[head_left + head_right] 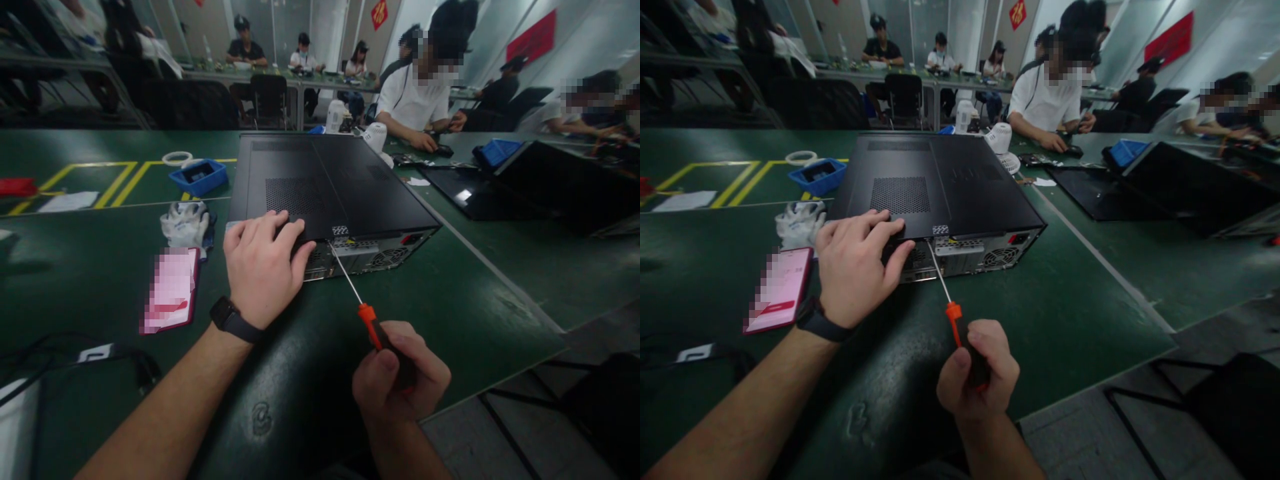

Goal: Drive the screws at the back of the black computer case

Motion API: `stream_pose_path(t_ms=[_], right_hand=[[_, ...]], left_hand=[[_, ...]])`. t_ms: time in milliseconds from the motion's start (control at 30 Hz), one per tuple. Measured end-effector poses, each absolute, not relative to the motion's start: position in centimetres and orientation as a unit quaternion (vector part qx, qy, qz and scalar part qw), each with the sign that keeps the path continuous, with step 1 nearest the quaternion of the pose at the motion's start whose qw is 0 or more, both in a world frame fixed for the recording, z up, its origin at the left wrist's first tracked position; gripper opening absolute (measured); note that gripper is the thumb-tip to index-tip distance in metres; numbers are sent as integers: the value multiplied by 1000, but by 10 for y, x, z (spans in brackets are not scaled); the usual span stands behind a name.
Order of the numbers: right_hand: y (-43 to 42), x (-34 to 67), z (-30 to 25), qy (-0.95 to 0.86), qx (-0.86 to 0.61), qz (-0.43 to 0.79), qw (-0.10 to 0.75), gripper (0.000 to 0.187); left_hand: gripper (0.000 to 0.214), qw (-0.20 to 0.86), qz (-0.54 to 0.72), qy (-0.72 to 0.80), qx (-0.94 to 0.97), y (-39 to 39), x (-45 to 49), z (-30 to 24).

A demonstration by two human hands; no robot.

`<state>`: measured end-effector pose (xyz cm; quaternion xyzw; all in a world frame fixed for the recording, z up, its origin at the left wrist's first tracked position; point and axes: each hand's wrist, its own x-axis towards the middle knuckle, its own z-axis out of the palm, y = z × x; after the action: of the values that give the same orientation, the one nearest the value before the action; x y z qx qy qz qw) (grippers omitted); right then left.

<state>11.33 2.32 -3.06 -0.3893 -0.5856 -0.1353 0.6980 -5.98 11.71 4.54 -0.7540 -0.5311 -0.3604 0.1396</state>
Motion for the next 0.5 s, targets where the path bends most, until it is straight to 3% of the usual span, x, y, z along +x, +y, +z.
stream_pose_path(t_ms=[500], right_hand=[[23,113,-30,-592,-386,-115,698,31]], left_hand=[[29,141,-353,-534,-755,116,-60,46]])
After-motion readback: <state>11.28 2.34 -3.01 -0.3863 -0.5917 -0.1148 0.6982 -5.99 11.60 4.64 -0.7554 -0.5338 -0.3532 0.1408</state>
